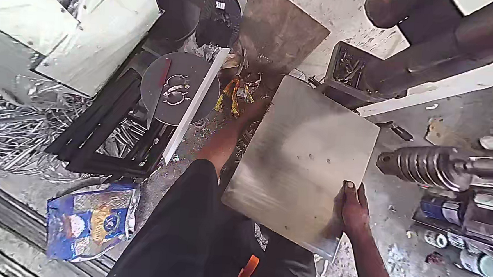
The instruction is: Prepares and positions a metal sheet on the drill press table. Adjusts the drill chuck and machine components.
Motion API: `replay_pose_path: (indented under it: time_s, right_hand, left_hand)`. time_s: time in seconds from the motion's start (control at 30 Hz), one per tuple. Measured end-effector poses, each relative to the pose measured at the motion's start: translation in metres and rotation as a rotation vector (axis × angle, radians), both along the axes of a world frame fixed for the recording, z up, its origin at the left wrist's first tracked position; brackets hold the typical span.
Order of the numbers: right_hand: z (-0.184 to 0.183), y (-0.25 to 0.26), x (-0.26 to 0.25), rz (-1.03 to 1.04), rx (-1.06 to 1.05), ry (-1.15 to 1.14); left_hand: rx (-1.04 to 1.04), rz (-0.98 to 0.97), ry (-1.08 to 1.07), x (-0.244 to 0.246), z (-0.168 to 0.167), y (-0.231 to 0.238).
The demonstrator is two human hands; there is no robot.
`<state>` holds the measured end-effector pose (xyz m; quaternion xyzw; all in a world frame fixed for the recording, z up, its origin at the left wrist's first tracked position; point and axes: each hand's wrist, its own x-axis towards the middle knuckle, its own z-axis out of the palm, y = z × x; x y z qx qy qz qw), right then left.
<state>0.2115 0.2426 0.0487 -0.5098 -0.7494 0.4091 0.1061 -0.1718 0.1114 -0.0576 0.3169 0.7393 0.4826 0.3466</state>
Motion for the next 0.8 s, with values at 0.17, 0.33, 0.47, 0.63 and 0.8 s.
replay_pose_path:
  time_s: [0.17, 0.33, 0.47, 0.63, 0.8]
  right_hand:
    - [-0.001, -0.001, -0.002, -0.058, 0.022, -0.070]
    - [0.001, -0.004, -0.005, -0.089, 0.010, -0.073]
    - [-0.001, -0.005, -0.004, -0.101, 0.051, -0.080]
    - [-0.001, -0.007, -0.003, -0.103, 0.057, -0.135]
    - [-0.004, -0.006, 0.001, -0.138, 0.074, -0.182]
  left_hand:
    - [-0.126, -0.079, -0.127, -0.013, 0.069, 0.009]
    - [-0.289, -0.115, -0.079, -0.034, 0.042, 0.063]
    - [-0.320, -0.162, -0.051, -0.044, 0.023, 0.094]
    - [-0.299, -0.135, -0.088, -0.048, -0.002, 0.120]
    - [-0.296, -0.057, 0.004, -0.064, -0.022, 0.134]
